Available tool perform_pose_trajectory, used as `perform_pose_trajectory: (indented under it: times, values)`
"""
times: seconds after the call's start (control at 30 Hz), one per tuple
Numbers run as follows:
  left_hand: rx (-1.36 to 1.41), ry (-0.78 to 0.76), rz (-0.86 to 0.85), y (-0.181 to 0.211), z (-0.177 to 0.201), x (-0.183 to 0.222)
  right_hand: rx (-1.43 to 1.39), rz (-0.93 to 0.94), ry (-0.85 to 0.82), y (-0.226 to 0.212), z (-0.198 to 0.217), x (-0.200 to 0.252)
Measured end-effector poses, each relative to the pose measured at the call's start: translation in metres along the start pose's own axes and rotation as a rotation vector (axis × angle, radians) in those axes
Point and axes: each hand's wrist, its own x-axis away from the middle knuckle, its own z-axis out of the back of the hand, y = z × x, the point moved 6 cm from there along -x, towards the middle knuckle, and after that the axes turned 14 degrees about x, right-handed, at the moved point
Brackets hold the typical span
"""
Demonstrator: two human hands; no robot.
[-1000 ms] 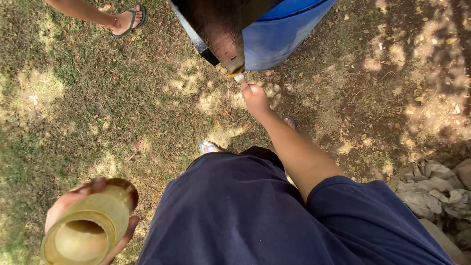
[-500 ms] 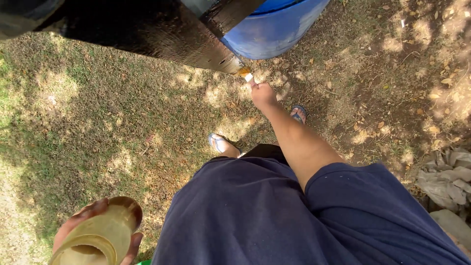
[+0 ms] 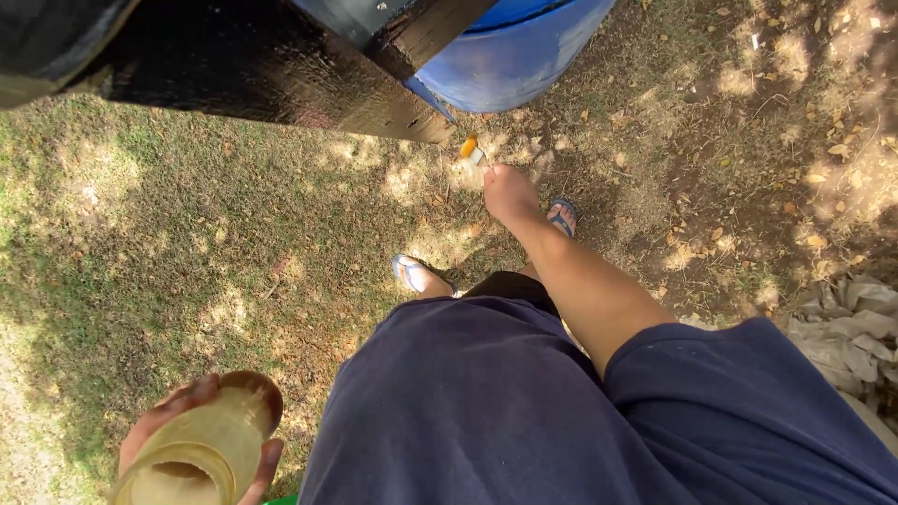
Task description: Painting the joints and underside of a black wooden chair with yellow paint using a brush.
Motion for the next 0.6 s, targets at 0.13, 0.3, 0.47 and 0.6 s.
perform_pose_trajectory:
  times: [0.13, 0.3, 0.47, 0.6]
  values:
    - [-0.455, -0.457, -1.158, 0.02, -0.007, 0.028, 0.235, 0.135, 0.311, -0.027, 0.014, -0.015]
    - [-0.5, -0.535, -1.28, 0.015, -0.015, 0.056, 0.295, 0.304, 0.589, -0.037, 0.022, 0.008]
    - [-0.228, -0.546, -0.925, 0.01, 0.002, 0.03, 0.09, 0.382, 0.578, -0.052, 0.055, 0.061]
    - [-0.445, -0.519, -1.14, 0.01, -0.011, 0.041, -0.082, 0.544, 0.783, -0.065, 0.088, 0.102]
